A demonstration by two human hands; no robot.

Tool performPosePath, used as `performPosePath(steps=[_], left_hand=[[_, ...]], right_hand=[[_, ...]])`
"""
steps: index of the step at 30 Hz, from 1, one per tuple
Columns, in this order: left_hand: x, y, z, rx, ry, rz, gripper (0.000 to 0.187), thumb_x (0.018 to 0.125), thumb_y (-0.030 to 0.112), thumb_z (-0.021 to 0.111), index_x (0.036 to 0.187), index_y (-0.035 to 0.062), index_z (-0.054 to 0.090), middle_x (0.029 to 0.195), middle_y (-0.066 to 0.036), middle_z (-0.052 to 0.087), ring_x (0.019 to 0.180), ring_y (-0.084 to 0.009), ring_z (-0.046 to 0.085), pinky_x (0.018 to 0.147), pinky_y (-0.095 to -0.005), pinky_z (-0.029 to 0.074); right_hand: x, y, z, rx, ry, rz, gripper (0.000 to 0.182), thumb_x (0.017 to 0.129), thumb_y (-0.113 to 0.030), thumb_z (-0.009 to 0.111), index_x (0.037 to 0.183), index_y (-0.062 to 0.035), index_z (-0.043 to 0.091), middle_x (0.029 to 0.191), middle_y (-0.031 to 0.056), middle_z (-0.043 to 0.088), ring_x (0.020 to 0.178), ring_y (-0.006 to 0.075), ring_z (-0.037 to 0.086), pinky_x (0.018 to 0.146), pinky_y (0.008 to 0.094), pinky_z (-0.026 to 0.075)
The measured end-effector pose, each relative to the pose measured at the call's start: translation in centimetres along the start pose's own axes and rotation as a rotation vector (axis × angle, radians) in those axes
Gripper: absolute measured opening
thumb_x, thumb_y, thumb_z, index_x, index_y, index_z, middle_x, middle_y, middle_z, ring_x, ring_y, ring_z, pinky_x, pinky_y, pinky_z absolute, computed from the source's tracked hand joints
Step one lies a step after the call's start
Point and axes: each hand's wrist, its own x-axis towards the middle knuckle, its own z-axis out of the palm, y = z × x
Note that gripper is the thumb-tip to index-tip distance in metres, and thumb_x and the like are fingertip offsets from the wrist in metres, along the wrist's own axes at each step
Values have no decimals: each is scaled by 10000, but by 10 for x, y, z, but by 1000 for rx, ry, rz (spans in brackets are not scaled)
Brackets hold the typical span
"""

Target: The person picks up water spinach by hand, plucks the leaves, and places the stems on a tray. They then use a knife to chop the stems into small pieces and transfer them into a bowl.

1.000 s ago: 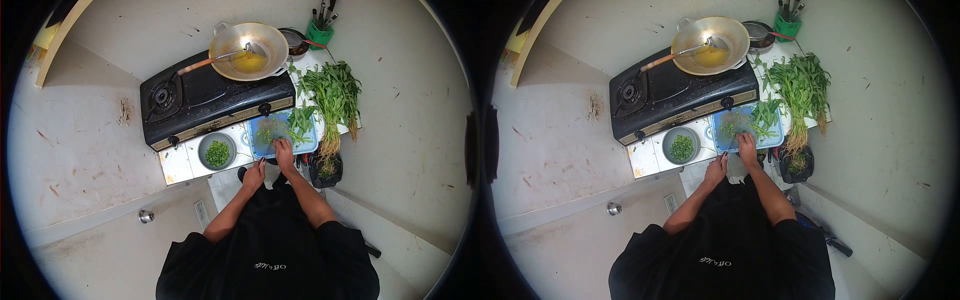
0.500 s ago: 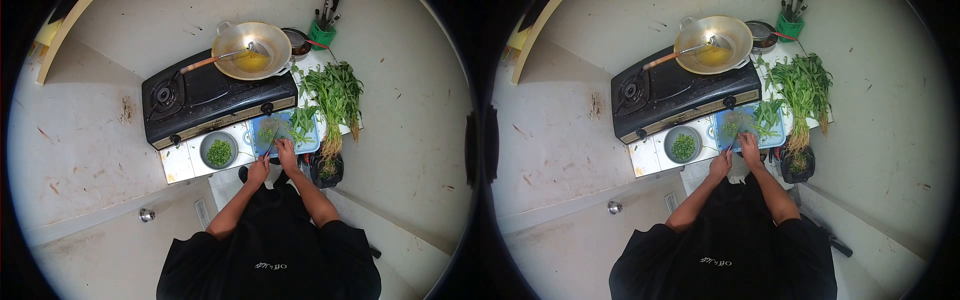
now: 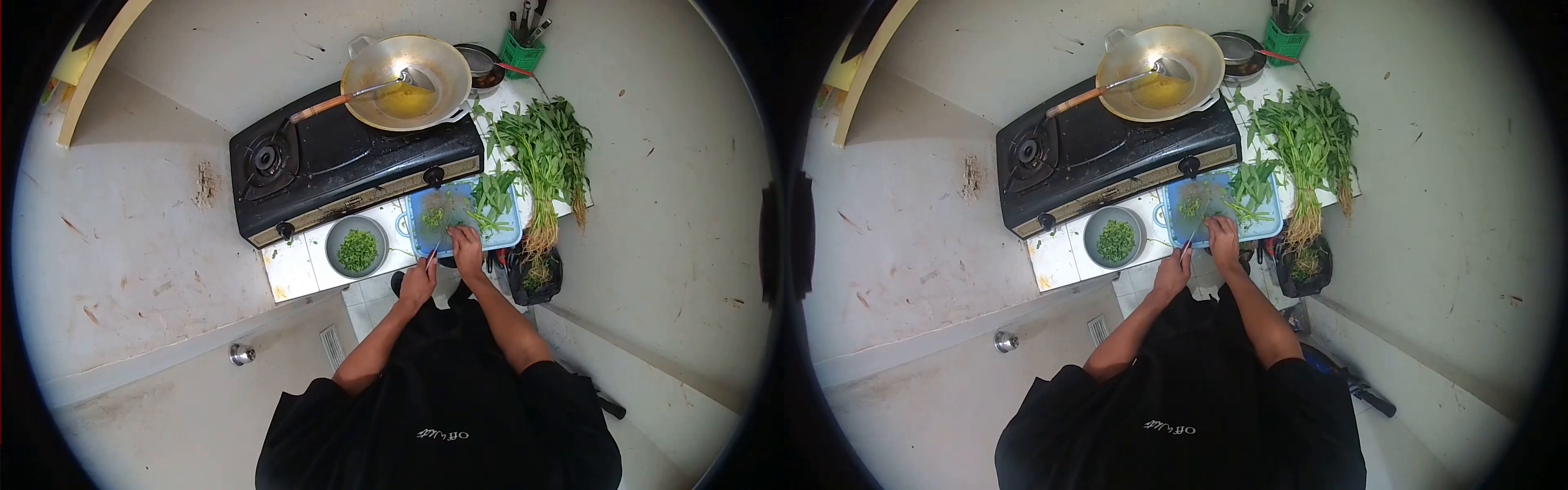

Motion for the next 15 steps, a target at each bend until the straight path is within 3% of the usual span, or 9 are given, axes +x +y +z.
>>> performPosePath(steps=[3, 15], left_hand=[[-8, 4, 1, 11, -78, -34, 453, 1044, 422, 453, 1069, -9, 593, 828, -351, 662, 814, -543, 650, 737, -620, 515], [22, 14, 21, -32, -14, -11, 468, 1050, 417, 436, 1094, -22, 592, 836, -354, 662, 824, -560, 644, 738, -629, 515]], right_hand=[[-2, 2, -1, 20, 11, 13, 220, 819, 33, 661, 1020, -26, 725, 1000, 140, 668, 947, 345, 620, 856, 439, 496], [0, -3, 2, 13, 16, 30, 187, 792, 36, 650, 958, -15, 721, 964, 131, 637, 928, 346, 598, 838, 451, 479]])
